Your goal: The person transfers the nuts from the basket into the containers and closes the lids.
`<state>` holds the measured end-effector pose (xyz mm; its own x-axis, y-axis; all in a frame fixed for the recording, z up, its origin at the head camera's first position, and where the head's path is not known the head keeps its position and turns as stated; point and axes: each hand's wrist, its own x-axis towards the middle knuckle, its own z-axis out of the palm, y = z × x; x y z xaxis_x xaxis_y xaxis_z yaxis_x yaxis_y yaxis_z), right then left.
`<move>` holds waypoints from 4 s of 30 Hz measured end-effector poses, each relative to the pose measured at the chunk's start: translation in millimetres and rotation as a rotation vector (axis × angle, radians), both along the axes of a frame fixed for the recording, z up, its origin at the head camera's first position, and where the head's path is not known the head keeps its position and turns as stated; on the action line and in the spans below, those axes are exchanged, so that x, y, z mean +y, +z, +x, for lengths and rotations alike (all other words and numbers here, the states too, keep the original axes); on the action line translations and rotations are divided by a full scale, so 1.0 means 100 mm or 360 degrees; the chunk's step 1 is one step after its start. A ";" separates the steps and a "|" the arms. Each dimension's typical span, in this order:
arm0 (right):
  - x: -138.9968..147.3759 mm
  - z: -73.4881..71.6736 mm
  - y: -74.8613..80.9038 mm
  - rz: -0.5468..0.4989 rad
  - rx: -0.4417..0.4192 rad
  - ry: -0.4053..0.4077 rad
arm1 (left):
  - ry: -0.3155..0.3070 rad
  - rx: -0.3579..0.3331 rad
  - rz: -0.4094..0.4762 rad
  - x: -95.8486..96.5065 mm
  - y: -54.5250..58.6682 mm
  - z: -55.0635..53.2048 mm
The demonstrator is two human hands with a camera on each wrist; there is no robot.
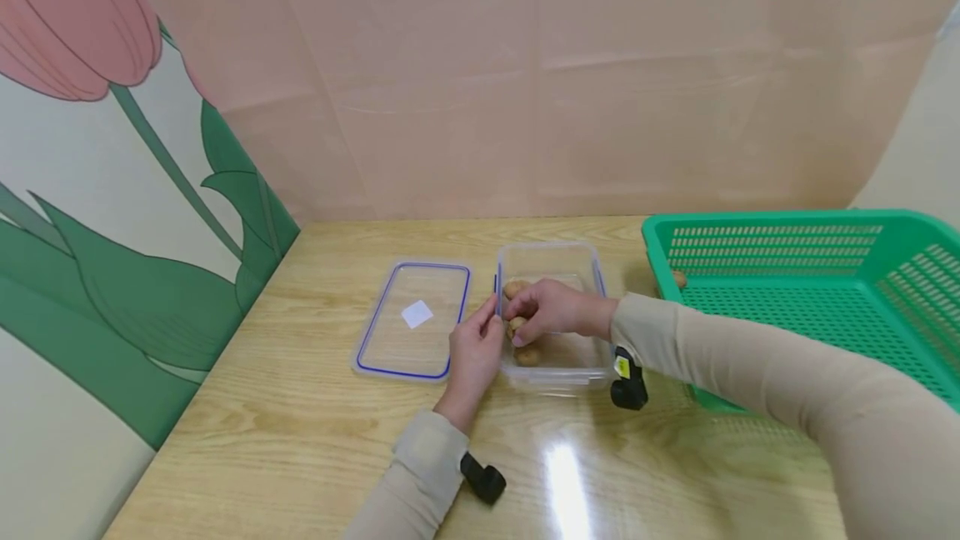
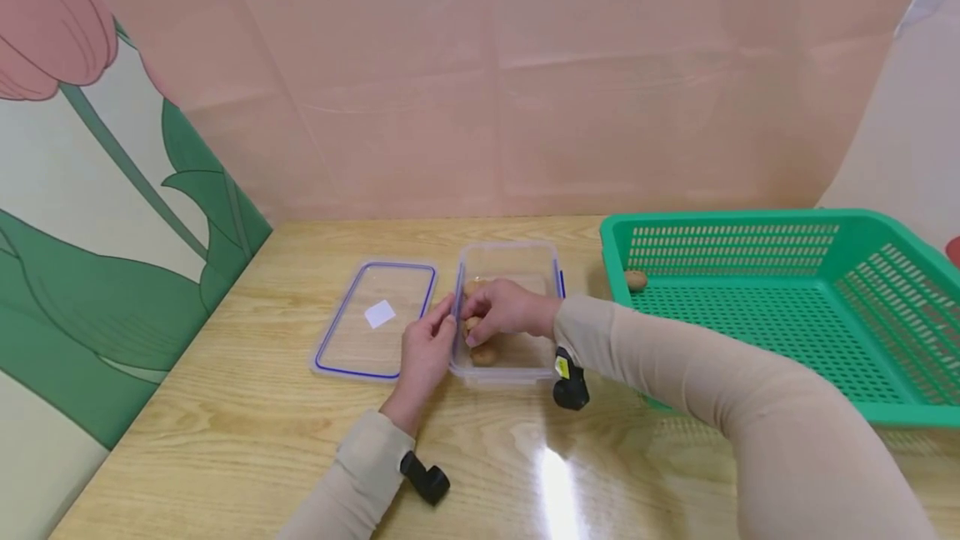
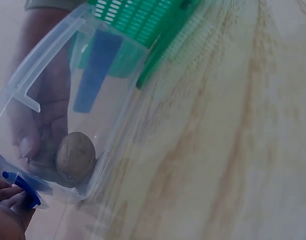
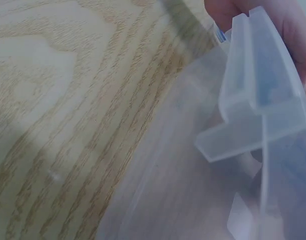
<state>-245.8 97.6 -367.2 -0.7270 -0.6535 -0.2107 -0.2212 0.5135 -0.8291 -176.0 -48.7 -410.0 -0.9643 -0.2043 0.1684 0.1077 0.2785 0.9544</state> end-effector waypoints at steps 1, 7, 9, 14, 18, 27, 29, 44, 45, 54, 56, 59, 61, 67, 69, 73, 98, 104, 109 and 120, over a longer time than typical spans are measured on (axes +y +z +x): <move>0.00 0.00 -0.01 -0.0001 0.0010 -0.0003 | -0.0001 -0.0004 0.0000 0.00 0.00 0.00; 0.01 -0.01 0.00 -0.0011 0.0061 -0.0023 | -0.0031 -0.0026 0.0026 0.01 0.01 -0.01; 0.02 -0.02 0.02 -0.0023 0.0076 -0.0052 | -0.0036 -0.0012 0.0037 0.02 0.00 -0.01; 0.02 -0.06 0.14 -0.0147 0.0100 -0.0164 | -0.0035 0.0031 0.0023 0.02 -0.01 -0.01; 0.04 -0.09 0.26 -0.0257 0.0103 -0.0251 | -0.0041 0.0047 0.0033 0.02 0.00 0.00; 0.21 -0.15 0.45 -0.0302 0.0132 -0.0318 | -0.0021 0.0023 0.0023 0.02 0.00 0.00; 0.28 -0.17 0.47 -0.0320 0.0157 -0.0338 | -0.0022 0.0012 0.0029 0.03 0.00 0.00; 1.01 -0.17 0.61 -0.0235 0.0234 -0.0652 | -0.0008 0.0036 0.0040 0.03 -0.01 0.00; 1.07 -0.17 0.62 -0.0215 0.0245 -0.0666 | -0.0011 0.0037 0.0040 0.03 -0.01 0.00; 1.48 -0.18 0.64 -0.0112 0.0318 -0.0779 | 0.0006 0.0013 0.0049 0.03 -0.01 -0.01; 1.56 -0.19 0.62 -0.0109 0.0309 -0.0824 | 0.0007 0.0015 0.0047 0.03 -0.01 -0.01; 1.67 -0.21 0.57 -0.0079 0.0299 -0.0845 | 0.0011 0.0019 0.0046 0.03 -0.01 -0.01; 1.74 -0.24 0.54 -0.0049 0.0298 -0.0849 | 0.0011 0.0022 0.0048 0.03 -0.01 -0.01; 1.94 -0.31 0.41 0.0031 0.0276 -0.0834 | 0.0008 0.0005 0.0053 0.04 -0.02 0.00; 1.99 -0.34 0.35 0.0055 0.0246 -0.0826 | 0.0014 0.0000 0.0053 0.04 -0.02 0.00; 2.08 -0.38 0.24 0.0081 0.0185 -0.0798 | 0.0023 0.0004 0.0048 0.04 -0.02 0.01; 2.25 -0.49 -0.15 0.0135 0.0224 -0.0517 | -0.0004 -0.0002 0.0049 0.04 -0.01 -0.01; 2.24 -0.49 -0.19 0.0132 0.0191 -0.0507 | 0.0001 -0.0007 0.0045 0.04 0.00 0.00; 2.22 -0.51 -0.24 0.0207 0.0211 -0.0459 | 0.0011 0.0021 0.0018 0.04 -0.01 0.01; 2.23 -0.54 -0.25 0.0261 0.0229 -0.0448 | 0.0017 0.0029 0.0000 0.05 -0.02 0.00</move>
